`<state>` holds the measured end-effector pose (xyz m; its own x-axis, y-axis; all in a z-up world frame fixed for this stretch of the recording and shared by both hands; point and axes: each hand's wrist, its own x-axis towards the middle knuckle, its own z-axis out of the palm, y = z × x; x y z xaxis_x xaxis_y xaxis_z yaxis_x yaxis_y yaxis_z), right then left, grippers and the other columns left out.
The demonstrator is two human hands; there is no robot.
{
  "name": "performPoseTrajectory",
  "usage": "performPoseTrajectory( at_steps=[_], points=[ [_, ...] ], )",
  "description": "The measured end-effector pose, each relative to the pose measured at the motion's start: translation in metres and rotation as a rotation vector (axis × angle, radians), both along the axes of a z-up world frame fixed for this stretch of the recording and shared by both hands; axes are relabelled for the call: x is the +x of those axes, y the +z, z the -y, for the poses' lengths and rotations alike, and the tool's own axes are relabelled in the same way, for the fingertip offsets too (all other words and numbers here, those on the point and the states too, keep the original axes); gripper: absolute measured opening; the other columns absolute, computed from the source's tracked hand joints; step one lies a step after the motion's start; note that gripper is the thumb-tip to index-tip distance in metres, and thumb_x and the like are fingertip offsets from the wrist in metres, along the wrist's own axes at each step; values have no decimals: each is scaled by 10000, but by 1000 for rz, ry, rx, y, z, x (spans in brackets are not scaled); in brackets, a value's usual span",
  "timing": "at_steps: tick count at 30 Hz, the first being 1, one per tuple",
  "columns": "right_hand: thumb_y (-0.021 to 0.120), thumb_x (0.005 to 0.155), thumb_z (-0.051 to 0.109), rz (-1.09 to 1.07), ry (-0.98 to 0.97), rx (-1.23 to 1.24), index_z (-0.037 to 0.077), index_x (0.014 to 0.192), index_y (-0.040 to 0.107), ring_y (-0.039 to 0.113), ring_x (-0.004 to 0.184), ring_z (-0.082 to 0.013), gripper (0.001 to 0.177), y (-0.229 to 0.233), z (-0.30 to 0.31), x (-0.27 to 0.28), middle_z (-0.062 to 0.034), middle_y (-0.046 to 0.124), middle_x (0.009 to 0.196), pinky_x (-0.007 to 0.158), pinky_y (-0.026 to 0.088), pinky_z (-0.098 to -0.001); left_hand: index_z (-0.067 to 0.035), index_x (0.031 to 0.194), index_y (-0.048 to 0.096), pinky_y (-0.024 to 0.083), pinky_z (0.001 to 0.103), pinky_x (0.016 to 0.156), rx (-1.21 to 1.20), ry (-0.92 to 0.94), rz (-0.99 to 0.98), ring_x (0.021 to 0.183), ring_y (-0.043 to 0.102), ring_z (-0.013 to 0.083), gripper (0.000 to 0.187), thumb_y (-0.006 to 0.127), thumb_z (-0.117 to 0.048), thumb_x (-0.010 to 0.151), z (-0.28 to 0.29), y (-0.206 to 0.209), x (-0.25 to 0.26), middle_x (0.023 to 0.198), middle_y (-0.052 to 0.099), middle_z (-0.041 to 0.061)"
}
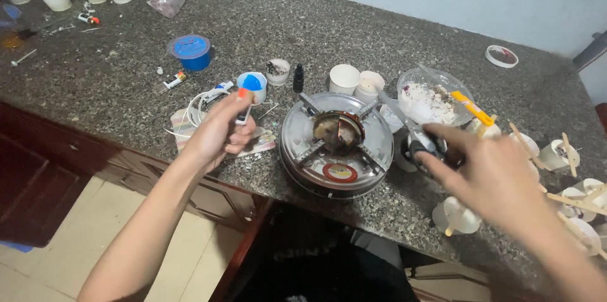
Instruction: Scooping wax flakes into a melting pot and lighting a portable stove to melt them.
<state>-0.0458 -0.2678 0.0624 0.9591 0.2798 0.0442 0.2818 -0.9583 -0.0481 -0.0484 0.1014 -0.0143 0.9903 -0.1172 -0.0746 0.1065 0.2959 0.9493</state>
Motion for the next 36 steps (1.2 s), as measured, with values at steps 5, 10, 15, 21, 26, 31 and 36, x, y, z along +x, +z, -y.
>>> performPoseTrajectory(
  at_steps=[5,10,15,21,26,31,36],
  points=[
    [728,857,203,-65,-180,693,219,1271,661,502,470,-141,419,-37,-49,-48,-6,664,564,544,427,-296,19,1055,695,258,199,293,-92,119,-44,371,377,73,185,629,-135,977,49,-34,-33,531,470,-25],
    [715,840,380,-288,-182,632,308,1211,485,801,828,-339,443,-110,-112,-66,-15,851,806,766,581,-446,36,1411,547,665,405,598,-137,-64,-12,884,751,304,627,542,-360,926,97,-41,-75,1209,738,205],
    [721,838,270,101,314,605,70,1358,501,697,636,-432,599,-163,-119,-62,-159,752,761,519,482,-525,-99,1073,817,539,208,847,513,130,64,956,631,-8,319,655,-315,902,93,-35,-83,1021,791,-92],
    [714,977,297,447,626,589,-36,1465,450,635,1302,-422,647,-118,-122,-86,-352,484,1484,1020,565,-388,-138,880,808,668,267,586,621,248,142,586,770,115,299,566,-286,976,51,-15,-66,710,821,25],
    [678,998,188,408,749,549,-15,1432,486,596,1331,-437,516,-126,-94,-68,-318,449,1517,1050,545,-445,-34,1068,776,561,241,453,484,374,135,499,633,148,254,628,-212,962,10,-10,-48,854,808,131],
    [733,965,222,388,756,513,58,1320,607,717,1072,-350,411,-117,-71,-75,-214,624,1379,805,601,-444,-46,1181,568,505,282,456,402,621,120,549,617,183,172,586,-92,1016,-20,-6,-47,874,759,149],
    [790,861,265,518,596,501,173,1140,735,762,876,-142,299,-116,-19,-68,-53,737,1210,746,617,-284,-69,1031,677,496,230,600,973,612,232,682,701,149,28,699,-72,1013,-93,5,-64,860,733,61]
  ],
)
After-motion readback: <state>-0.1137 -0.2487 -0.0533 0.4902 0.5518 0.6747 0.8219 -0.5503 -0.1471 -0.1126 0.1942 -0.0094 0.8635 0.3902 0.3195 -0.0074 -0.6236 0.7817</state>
